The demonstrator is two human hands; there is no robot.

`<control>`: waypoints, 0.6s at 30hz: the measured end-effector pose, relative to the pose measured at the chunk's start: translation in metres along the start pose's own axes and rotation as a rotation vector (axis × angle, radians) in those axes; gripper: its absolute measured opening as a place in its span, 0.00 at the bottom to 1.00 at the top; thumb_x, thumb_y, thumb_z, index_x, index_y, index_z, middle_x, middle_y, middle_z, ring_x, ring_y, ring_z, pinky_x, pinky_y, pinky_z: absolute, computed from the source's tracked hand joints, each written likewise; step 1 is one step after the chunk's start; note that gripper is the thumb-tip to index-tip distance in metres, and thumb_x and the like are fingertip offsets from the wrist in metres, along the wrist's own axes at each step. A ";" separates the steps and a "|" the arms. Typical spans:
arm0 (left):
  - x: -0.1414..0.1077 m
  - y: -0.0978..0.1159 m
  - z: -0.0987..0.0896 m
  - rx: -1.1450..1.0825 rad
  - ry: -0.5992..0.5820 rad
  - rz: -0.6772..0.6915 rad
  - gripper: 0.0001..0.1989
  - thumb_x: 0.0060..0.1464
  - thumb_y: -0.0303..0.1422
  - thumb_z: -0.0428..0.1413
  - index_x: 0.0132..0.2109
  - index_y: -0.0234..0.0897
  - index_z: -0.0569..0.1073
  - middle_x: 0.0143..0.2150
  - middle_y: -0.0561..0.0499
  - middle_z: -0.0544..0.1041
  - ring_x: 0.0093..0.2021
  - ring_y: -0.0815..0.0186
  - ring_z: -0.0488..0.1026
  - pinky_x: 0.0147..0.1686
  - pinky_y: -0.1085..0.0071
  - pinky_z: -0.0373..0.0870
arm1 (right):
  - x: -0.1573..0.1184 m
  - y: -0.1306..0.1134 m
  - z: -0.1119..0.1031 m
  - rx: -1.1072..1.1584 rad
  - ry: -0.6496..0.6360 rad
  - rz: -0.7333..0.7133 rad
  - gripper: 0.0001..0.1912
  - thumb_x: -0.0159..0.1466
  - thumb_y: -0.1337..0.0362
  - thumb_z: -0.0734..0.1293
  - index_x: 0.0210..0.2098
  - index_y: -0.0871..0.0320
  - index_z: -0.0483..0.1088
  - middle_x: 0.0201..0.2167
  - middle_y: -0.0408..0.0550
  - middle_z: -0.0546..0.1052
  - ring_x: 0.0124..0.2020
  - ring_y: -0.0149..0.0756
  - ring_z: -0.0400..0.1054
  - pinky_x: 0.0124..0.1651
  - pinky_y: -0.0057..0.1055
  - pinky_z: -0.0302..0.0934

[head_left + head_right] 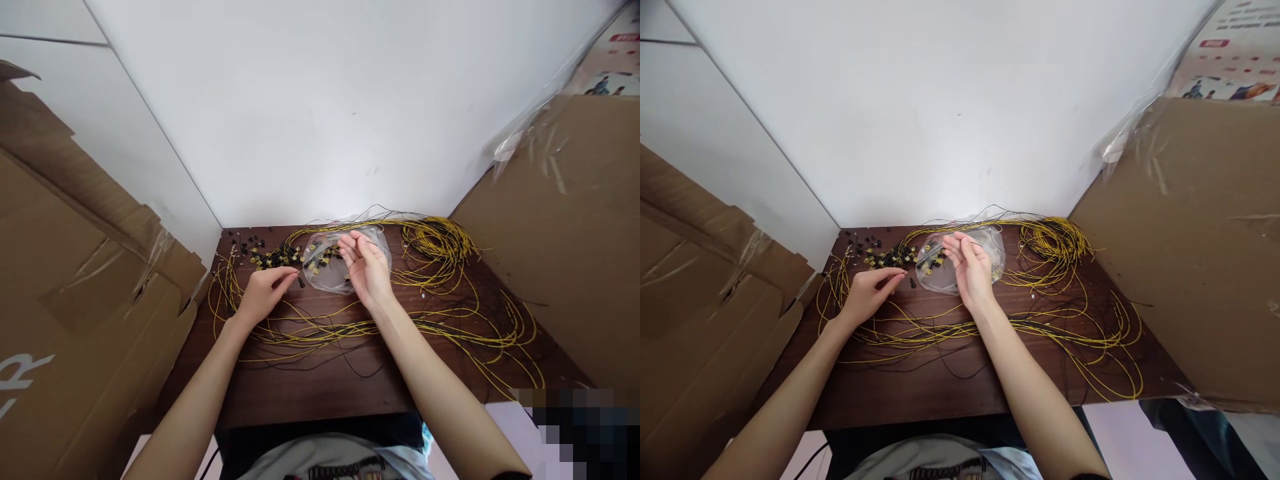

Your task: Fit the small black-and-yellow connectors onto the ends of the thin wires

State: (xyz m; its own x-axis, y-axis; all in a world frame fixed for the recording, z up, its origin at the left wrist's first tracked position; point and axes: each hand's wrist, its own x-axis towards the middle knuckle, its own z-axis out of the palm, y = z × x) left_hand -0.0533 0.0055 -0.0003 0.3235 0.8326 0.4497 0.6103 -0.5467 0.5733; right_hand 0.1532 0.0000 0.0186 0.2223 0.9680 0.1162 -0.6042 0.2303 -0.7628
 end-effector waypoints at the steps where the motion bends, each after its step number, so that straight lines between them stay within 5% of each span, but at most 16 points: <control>1: 0.001 0.001 -0.001 -0.021 -0.010 -0.026 0.12 0.54 0.38 0.51 0.38 0.37 0.77 0.30 0.50 0.79 0.28 0.66 0.74 0.31 0.73 0.68 | 0.001 0.000 -0.001 0.025 0.019 0.019 0.09 0.57 0.59 0.67 0.35 0.56 0.70 0.35 0.45 0.77 0.40 0.32 0.71 0.46 0.31 0.65; 7: 0.002 0.008 -0.002 -0.214 -0.043 -0.147 0.12 0.52 0.38 0.54 0.35 0.34 0.76 0.20 0.53 0.74 0.20 0.70 0.68 0.23 0.75 0.64 | -0.002 0.003 0.002 0.095 -0.007 0.114 0.12 0.55 0.62 0.68 0.38 0.57 0.67 0.33 0.44 0.78 0.36 0.30 0.72 0.40 0.27 0.66; 13: 0.003 0.015 -0.003 -0.545 0.037 -0.270 0.10 0.49 0.35 0.57 0.36 0.33 0.75 0.25 0.50 0.76 0.19 0.73 0.65 0.19 0.76 0.63 | -0.019 0.024 0.012 -0.248 -0.162 0.145 0.27 0.53 0.63 0.70 0.47 0.57 0.54 0.26 0.43 0.77 0.23 0.29 0.71 0.26 0.24 0.62; 18: 0.005 0.013 -0.007 -0.736 0.118 -0.250 0.07 0.47 0.32 0.59 0.33 0.33 0.76 0.27 0.49 0.76 0.20 0.72 0.68 0.22 0.74 0.67 | -0.031 0.039 0.016 -0.338 -0.295 0.131 0.34 0.54 0.64 0.68 0.53 0.53 0.45 0.35 0.45 0.77 0.28 0.30 0.73 0.33 0.28 0.65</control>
State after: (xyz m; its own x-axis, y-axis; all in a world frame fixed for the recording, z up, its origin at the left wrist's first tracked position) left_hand -0.0490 0.0014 0.0143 0.1354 0.9461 0.2941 0.0057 -0.2975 0.9547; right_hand 0.1099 -0.0197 -0.0047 -0.0963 0.9850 0.1434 -0.3187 0.1060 -0.9419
